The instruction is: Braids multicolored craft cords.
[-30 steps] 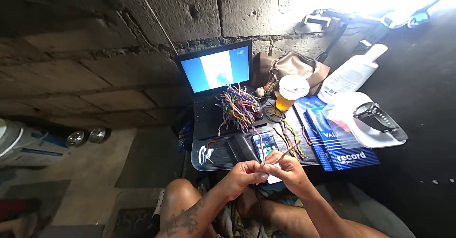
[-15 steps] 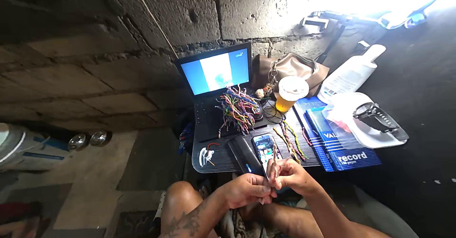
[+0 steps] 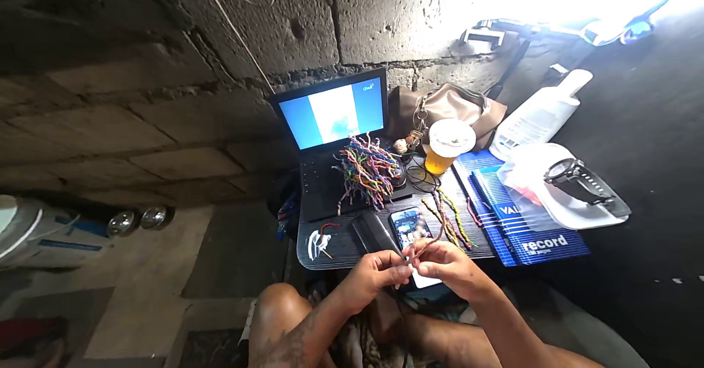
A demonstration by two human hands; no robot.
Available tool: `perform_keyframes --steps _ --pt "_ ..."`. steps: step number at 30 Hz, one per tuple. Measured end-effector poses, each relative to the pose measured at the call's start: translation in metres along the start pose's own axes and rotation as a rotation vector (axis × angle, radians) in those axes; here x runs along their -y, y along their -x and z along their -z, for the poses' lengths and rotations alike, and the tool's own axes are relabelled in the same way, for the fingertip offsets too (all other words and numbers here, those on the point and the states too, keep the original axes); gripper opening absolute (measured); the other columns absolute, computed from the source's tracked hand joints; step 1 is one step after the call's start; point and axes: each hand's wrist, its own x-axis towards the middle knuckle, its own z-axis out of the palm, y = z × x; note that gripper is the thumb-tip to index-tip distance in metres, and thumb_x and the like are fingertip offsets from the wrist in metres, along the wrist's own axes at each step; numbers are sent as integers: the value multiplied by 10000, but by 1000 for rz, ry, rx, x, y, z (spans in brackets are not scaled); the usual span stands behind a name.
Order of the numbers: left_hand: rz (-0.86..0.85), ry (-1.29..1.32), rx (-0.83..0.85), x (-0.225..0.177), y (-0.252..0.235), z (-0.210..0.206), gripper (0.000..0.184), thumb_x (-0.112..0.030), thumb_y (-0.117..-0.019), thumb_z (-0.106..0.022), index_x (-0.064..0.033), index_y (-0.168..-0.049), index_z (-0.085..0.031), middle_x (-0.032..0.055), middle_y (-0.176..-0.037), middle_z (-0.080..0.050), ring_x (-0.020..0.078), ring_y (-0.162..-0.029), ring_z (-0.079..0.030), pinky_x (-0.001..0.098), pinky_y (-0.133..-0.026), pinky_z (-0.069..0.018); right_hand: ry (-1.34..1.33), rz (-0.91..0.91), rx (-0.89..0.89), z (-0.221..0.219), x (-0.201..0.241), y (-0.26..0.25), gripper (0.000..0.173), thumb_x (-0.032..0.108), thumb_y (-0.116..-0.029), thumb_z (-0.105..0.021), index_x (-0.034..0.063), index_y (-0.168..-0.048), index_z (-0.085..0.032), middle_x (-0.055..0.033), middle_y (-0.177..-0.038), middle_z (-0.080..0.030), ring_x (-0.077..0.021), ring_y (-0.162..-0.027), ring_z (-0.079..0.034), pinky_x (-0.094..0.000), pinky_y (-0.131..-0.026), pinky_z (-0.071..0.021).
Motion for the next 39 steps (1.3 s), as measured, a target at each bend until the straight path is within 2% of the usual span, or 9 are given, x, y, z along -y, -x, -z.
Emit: perform_keyframes --steps 3,7,11,13,17,24,27,32,39 --pt "90 158 155 4 0 3 143 -137 -1002 -578 -165 -971 -715 -107 -919 -714 -18 -816 -642 182 -792 -529 -95 43 125 3 -4 0 122 218 -931 -738 190 -1042 -778 89 -1047 -737 4 -925 -683 -187 -824 -576" --pt "25 195 99 13 0 -8 125 -75 -935 -634 -191 -887 -641 -115 -832 -669 -21 -737 -604 172 -703 -499 -97 90 -39 -7 -9 -1 30 190 -905 -757 197 -906 -787 104 -915 -732 24 -860 -673 -166 -788 -564" --pt "-525 -743 -340 14 -1 -14 142 -129 -873 -728 -32 -800 -653 32 -774 -597 103 -790 -587 249 -767 -479 -45 70 -334 -22 -10 -3 55 93 -889 -750 135 -855 -763 40 -814 -750 -19 -757 -698 -206 -756 -588" --pt "-603 -941 -436 16 -3 -12 141 -159 -865 -725 -49 -796 -672 55 -752 -610 150 -776 -610 304 -769 -500 12 62 -400 -26 -8 -4 76 58 -898 -723 115 -855 -748 30 -803 -750 -30 -749 -702 -212 -759 -590" --pt "-175 -327 -214 5 -1 -9 76 -127 -945 -672 -70 -904 -641 -82 -799 -622 -28 -718 -588 158 -686 -504 53 -25 -263 -15 2 0 83 69 -920 -691 103 -975 -743 42 -935 -749 -24 -853 -696 -205 -809 -583" --pt "82 118 146 9 -1 -1 76 -138 -963 -625 -169 -968 -694 -114 -900 -705 -7 -814 -647 197 -775 -532 -15 41 -41 -1 -2 1 46 184 -899 -770 171 -943 -769 84 -919 -737 5 -846 -683 -196 -793 -582" --pt "-46 64 49 12 -3 -5 148 -72 -909 -677 -193 -870 -601 -121 -835 -654 -21 -754 -610 178 -703 -509 48 98 -215 -10 -4 0 34 148 -884 -771 181 -887 -764 97 -872 -732 19 -814 -673 -179 -771 -572" --pt "-520 -845 -399 11 -2 -12 150 -128 -860 -731 -9 -795 -666 78 -774 -612 138 -787 -608 254 -751 -502 202 74 -473 -23 -10 -6 70 97 -893 -705 136 -839 -728 83 -811 -699 -1 -738 -650 -189 -716 -559" --pt "-55 -140 -75 1 1 -1 19 -107 -953 -653 -110 -934 -651 -111 -810 -658 -20 -745 -622 188 -727 -530 -22 -18 -117 -2 -2 -1 93 190 -925 -735 171 -1013 -759 76 -992 -742 -1 -895 -677 -197 -828 -566"
